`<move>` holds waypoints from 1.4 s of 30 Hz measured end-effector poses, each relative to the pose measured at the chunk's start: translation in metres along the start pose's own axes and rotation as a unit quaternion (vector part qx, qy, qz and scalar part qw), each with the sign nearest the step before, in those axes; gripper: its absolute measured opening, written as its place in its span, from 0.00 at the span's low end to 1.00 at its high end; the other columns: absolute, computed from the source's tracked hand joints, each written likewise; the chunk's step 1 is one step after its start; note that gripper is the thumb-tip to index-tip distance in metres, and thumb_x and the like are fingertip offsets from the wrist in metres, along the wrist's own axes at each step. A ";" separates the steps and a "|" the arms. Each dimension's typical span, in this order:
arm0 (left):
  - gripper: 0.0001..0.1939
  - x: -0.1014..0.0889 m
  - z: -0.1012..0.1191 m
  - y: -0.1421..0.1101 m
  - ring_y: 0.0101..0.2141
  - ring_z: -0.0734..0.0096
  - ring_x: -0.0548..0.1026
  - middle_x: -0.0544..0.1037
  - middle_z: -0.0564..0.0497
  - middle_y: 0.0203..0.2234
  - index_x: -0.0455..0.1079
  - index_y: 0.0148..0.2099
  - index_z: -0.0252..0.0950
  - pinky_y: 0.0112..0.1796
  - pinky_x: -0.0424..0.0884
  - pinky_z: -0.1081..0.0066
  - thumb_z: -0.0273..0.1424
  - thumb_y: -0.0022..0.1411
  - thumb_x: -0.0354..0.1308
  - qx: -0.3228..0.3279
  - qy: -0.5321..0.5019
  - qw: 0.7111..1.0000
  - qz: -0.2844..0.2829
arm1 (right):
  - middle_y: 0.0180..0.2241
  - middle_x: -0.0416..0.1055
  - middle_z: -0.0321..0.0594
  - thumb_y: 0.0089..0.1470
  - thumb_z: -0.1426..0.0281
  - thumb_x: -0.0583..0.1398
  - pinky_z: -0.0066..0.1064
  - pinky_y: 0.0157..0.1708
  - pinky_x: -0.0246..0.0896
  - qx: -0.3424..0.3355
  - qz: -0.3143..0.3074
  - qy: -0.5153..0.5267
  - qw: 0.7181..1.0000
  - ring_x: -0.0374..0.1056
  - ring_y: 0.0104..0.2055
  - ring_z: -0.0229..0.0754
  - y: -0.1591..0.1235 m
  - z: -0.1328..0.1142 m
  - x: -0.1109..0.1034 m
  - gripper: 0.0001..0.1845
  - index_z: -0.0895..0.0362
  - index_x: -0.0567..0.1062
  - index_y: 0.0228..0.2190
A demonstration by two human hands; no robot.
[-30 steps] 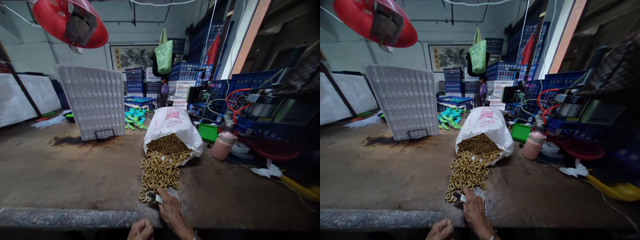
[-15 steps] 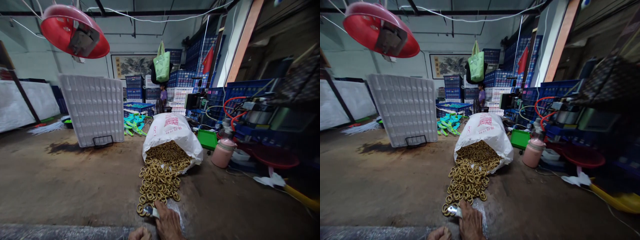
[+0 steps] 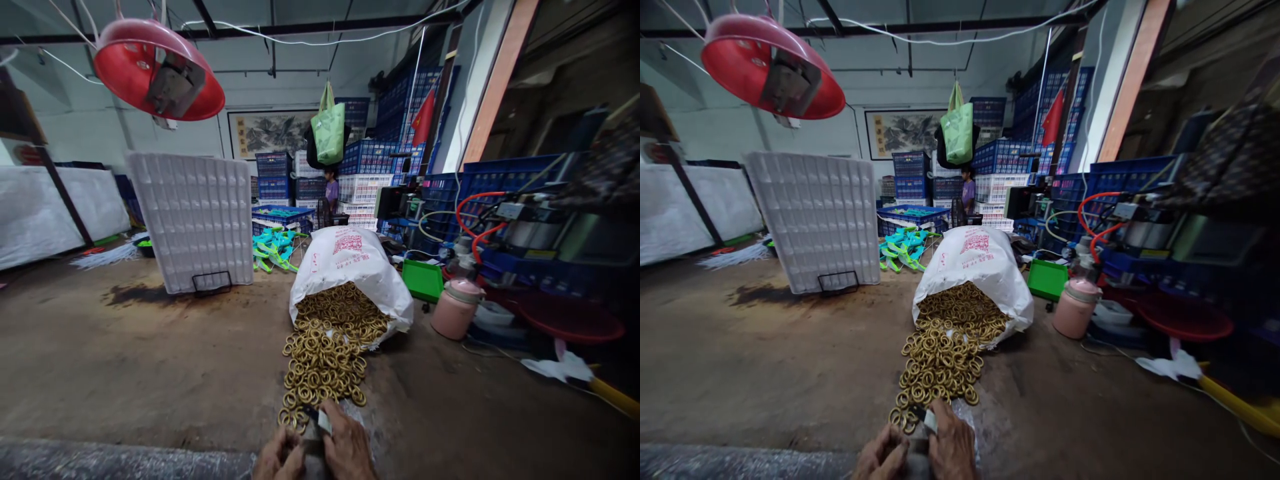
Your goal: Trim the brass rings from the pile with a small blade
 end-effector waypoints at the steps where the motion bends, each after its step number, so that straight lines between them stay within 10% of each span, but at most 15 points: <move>1: 0.20 0.001 0.001 0.002 0.18 0.77 0.59 0.63 0.57 0.17 0.62 0.33 0.36 0.22 0.58 0.76 0.49 0.47 0.53 0.023 0.016 0.999 0.016 | 0.31 0.72 0.36 0.41 0.80 0.49 0.23 0.31 0.52 0.006 -0.001 0.032 0.999 0.66 0.33 0.38 0.001 0.001 -0.003 0.17 0.53 0.68 0.33; 8: 0.20 0.012 0.015 0.015 0.37 0.64 0.69 0.73 0.44 0.37 0.65 0.45 0.36 0.41 0.63 0.71 0.41 0.52 0.53 0.140 0.095 0.982 0.089 | 0.23 0.68 0.37 0.49 0.53 0.48 0.25 0.28 0.55 0.002 -0.026 0.255 0.967 0.62 0.27 0.38 0.006 0.004 -0.012 0.21 0.57 0.68 0.23; 18: 0.15 0.020 0.010 0.023 0.25 0.71 0.66 0.70 0.51 0.21 0.67 0.27 0.35 0.29 0.63 0.75 0.41 0.55 0.50 0.174 0.113 0.975 0.072 | 0.28 0.71 0.39 0.44 0.53 0.53 0.28 0.33 0.60 0.127 0.021 0.316 0.940 0.66 0.35 0.43 -0.003 0.023 0.004 0.17 0.53 0.71 0.25; 29: 0.16 0.035 0.053 -0.002 0.16 0.81 0.62 0.68 0.55 0.18 0.63 0.28 0.34 0.20 0.59 0.78 0.43 0.52 0.52 0.033 -0.067 0.996 0.051 | 0.14 0.56 0.26 0.43 0.52 0.55 0.20 0.11 0.34 0.179 -0.121 0.569 0.794 0.42 0.11 0.25 -0.014 -0.010 -0.009 0.20 0.55 0.59 0.21; 35: 0.18 0.029 0.036 -0.003 0.14 0.84 0.60 0.67 0.58 0.16 0.62 0.31 0.33 0.18 0.58 0.79 0.44 0.49 0.56 -0.038 -0.175 0.982 0.059 | 0.15 0.58 0.27 0.42 0.54 0.56 0.22 0.11 0.34 0.184 -0.109 0.531 0.820 0.43 0.12 0.26 -0.015 -0.016 -0.008 0.17 0.55 0.61 0.22; 42: 0.14 0.022 0.039 -0.006 0.17 0.82 0.62 0.65 0.58 0.18 0.63 0.39 0.32 0.19 0.60 0.80 0.37 0.54 0.52 0.035 -0.084 0.993 0.073 | 0.13 0.51 0.25 0.44 0.59 0.53 0.24 0.13 0.38 0.166 -0.093 0.464 0.865 0.43 0.13 0.29 -0.010 -0.005 -0.002 0.11 0.54 0.61 0.23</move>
Point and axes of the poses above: each hand's wrist, its own y-axis towards the middle knuckle, its own x-axis out of the palm, z = x × y, the point moved 4 cm from there along y, towards the middle knuckle
